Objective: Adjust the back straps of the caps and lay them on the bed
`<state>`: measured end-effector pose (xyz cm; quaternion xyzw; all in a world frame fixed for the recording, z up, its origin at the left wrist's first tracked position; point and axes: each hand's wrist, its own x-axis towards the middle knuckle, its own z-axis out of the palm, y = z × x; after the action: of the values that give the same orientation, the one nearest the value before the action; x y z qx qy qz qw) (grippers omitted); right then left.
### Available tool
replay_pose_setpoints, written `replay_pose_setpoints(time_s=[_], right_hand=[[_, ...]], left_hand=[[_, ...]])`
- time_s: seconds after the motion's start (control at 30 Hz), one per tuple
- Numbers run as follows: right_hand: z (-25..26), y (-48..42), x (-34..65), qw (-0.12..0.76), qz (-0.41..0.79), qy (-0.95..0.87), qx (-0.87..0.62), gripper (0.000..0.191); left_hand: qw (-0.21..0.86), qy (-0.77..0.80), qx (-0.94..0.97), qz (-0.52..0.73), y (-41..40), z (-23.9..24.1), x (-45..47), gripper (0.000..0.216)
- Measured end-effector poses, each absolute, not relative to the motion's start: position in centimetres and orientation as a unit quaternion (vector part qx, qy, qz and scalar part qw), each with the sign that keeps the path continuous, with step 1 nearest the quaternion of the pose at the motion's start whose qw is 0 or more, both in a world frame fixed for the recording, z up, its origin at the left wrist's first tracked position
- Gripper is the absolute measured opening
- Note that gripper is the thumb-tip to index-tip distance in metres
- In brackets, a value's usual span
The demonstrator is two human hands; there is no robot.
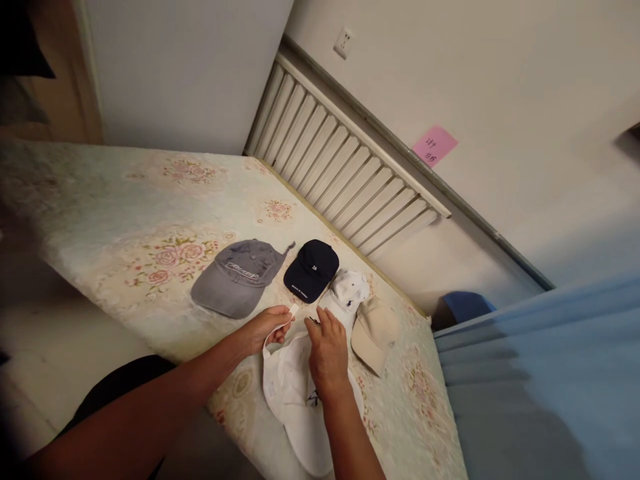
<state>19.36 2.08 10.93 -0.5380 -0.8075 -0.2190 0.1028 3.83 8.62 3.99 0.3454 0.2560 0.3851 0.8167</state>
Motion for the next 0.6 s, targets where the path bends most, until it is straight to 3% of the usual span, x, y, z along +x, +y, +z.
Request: replay_pose_setpoints(time_s=[0.13,0.33,0.6], right_hand=[[10.4,2.7,20.3,0.099,-0.14,-0.776,-0.607,0.045],[10.6,2.2,20.4,0.22,0.008,-0.716,-0.663,0.028],[9.4,1.4,20.2,0.311,0.031,-0.675,-0.668,0.028]], left_hand=[[0.819,0.25,0.358,0.373,8.5,4.3,3.6,0.024],[0.813,0.237,0.391,0.359,8.2,4.7,3.4,0.027],[0.809,0.237,0.445,0.303,7.9,5.0,3.0,0.024]])
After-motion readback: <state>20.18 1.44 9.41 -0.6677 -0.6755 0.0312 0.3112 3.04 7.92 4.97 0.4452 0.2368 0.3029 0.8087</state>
